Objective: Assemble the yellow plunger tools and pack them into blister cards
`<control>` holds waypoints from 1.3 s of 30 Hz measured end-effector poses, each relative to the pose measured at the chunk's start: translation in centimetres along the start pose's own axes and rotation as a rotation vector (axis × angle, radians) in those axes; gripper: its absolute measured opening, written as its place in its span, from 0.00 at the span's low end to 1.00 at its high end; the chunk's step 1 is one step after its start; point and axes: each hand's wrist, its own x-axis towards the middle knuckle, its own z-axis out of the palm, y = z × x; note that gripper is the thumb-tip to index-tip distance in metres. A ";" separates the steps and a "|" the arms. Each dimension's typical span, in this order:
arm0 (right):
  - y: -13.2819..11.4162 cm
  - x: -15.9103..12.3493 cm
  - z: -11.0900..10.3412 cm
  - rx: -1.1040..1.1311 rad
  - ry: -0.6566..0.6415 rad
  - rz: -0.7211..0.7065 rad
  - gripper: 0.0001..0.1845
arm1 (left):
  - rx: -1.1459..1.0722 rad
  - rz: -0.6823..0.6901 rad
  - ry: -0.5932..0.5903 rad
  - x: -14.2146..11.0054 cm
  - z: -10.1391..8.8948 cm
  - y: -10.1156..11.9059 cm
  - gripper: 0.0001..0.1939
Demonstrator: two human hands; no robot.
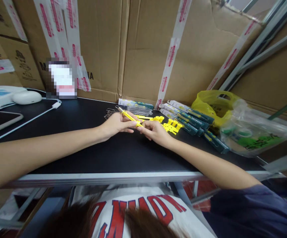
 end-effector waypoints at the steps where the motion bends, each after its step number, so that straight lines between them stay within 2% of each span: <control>1: 0.0 0.0 0.1 0.010 -0.004 -0.016 0.23 | 0.025 -0.004 -0.008 0.0 0.1 -0.1 0.17; 8: -0.1 0.0 0.2 -0.037 -0.002 -0.064 0.19 | 0.060 0.113 0.125 0.3 -0.3 0.5 0.17; 13: -0.2 -0.1 0.1 -0.140 -0.013 -0.086 0.16 | -0.004 0.121 0.177 0.1 -0.2 0.9 0.17; 20: 0.1 -0.3 0.2 -0.364 -0.071 -0.271 0.16 | 0.027 0.070 0.174 -0.1 0.2 1.1 0.22; 24: 0.0 -0.3 0.1 -0.436 -0.088 -0.258 0.18 | 0.080 0.077 0.148 0.1 0.0 0.9 0.22; 29: 0.1 -0.3 -0.1 -0.403 -0.105 -0.266 0.21 | 0.085 0.094 0.106 0.4 -0.5 0.4 0.23; 34: 0.6 -0.1 -0.3 -0.417 -0.100 -0.256 0.17 | 0.108 0.020 0.066 0.6 -0.8 -0.1 0.28; 39: 0.9 0.2 -0.3 -0.418 -0.066 -0.254 0.15 | 0.140 0.093 0.072 0.8 -0.8 -0.4 0.29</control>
